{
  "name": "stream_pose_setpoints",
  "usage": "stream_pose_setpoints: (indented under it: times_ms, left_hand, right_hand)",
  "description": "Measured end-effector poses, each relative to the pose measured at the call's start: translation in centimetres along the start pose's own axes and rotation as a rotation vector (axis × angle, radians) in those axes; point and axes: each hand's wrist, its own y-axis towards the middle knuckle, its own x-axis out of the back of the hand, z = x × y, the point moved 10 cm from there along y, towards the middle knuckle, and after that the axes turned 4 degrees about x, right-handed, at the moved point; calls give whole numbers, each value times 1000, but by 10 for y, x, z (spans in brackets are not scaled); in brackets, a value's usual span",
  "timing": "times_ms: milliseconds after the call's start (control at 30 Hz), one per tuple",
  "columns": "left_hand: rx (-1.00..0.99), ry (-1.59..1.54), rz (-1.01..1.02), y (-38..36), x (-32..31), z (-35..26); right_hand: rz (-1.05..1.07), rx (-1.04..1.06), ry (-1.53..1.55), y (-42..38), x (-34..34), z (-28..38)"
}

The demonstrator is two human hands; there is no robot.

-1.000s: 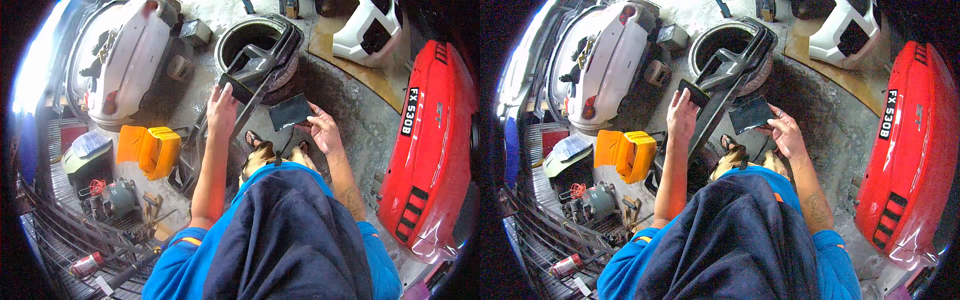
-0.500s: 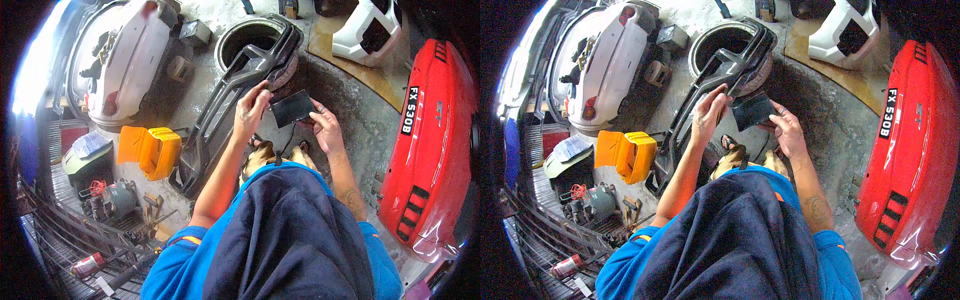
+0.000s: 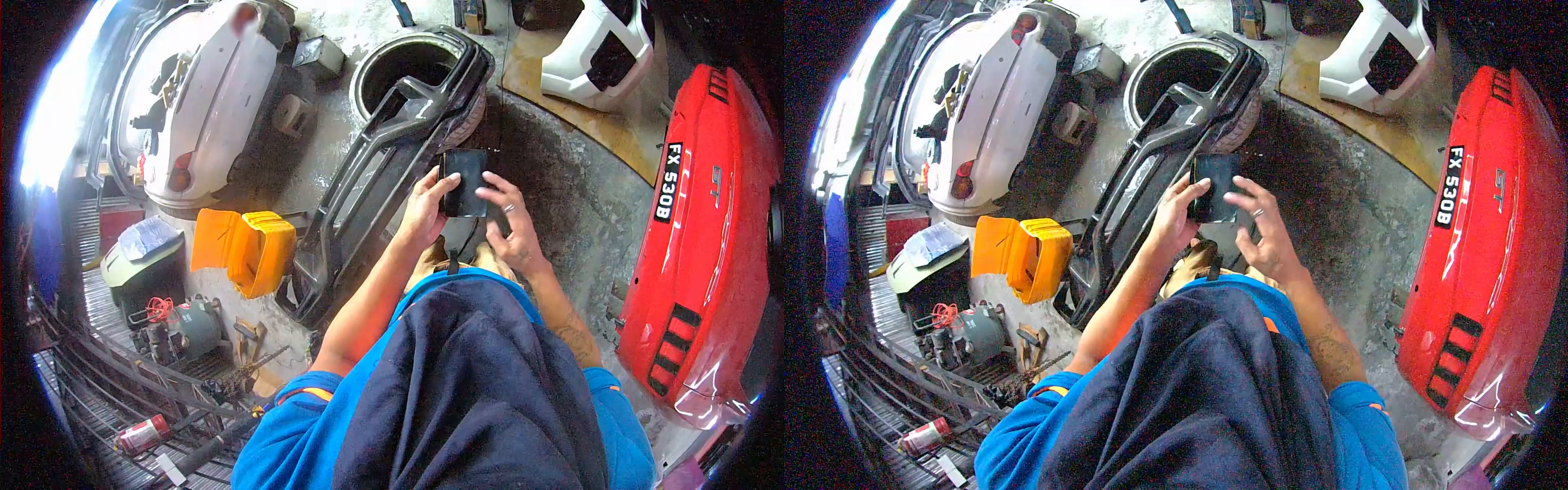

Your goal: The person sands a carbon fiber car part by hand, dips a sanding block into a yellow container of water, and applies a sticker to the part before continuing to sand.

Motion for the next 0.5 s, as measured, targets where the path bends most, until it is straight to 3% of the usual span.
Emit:
stream_pose_setpoints:
  times_ms: [67,100,133,200,233,400,433,467,500]
  left_hand:
    - [-33,-29,-1,-2,-7,0]
    - [-22,-24,9,-1,-7,6]
    - [-49,-28,35,1,-7,9]
    - [-67,-25,67,0,-13,14]
    - [-96,-21,25,-1,-10,14]
    - [-132,107,28,-8,-12,3]
    - [-90,155,-224,-6,18,14]
    - [-479,467,-13,13,57,24]
    - [-394,420,-64,8,53,19]
  right_hand:
    - [-291,-354,511,-21,1,-46]
    - [-312,-498,770,-29,-11,-59]
    - [-328,-504,764,-30,-7,-62]
    - [-284,-760,1169,-38,-31,-74]
    - [-374,-787,1238,-39,-31,-75]
    - [-358,-771,1075,-35,-27,-81]
    - [-333,-742,1031,-34,-27,-82]
    - [-319,-718,978,-34,-23,-81]
    - [-260,-730,907,-32,-22,-78]
